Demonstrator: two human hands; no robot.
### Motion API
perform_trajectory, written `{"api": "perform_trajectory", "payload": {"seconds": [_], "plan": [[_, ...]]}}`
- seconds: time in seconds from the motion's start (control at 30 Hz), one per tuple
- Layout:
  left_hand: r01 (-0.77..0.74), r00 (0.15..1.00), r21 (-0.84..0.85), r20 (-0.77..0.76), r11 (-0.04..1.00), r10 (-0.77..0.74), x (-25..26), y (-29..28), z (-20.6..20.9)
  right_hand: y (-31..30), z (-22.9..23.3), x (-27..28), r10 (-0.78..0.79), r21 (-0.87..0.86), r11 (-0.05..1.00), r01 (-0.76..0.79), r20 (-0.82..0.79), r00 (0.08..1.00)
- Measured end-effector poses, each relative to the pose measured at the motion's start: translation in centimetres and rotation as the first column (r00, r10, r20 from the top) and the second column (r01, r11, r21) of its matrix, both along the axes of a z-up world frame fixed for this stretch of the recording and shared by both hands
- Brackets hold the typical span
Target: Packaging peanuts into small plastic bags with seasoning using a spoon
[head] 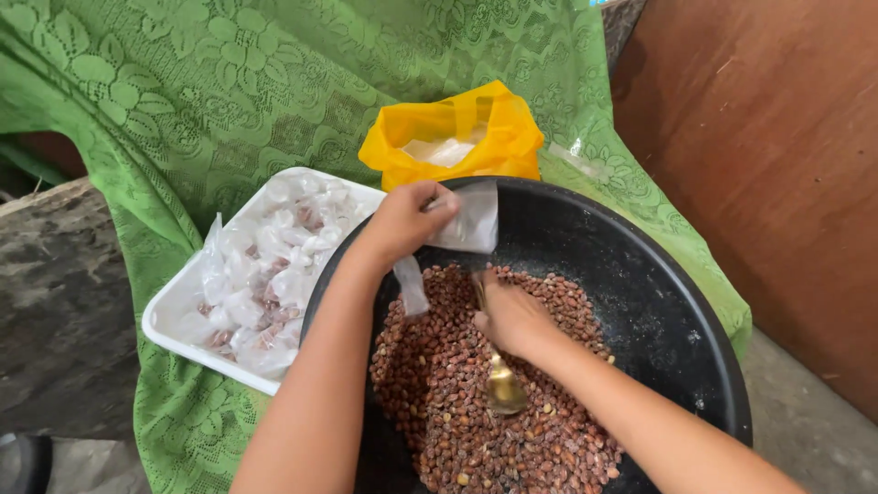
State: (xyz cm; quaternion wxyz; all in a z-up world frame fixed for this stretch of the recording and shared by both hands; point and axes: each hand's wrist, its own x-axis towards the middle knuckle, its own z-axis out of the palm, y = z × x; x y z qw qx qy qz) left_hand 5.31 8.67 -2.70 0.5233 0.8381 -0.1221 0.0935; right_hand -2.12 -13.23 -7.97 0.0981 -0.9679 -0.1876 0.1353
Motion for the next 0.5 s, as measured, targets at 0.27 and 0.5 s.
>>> {"api": "perform_trajectory", "payload": {"seconds": [0.27, 0.5], "plan": [[-0.044, 0.971, 0.229, -0.218, 0.972, 0.096, 0.4, 1.2, -0.8, -3.8, 8.9, 2.8, -0.186, 0.496, 0.851, 0.172, -0.021, 0.982], [-0.081, 0.976, 0.225, -0.177, 0.971, 0.123, -1.1, 0.6, 1.1, -8.9, 4.8, 9.2, -0.445, 0.847, 0.463, 0.261, -0.033, 0.895]]}}
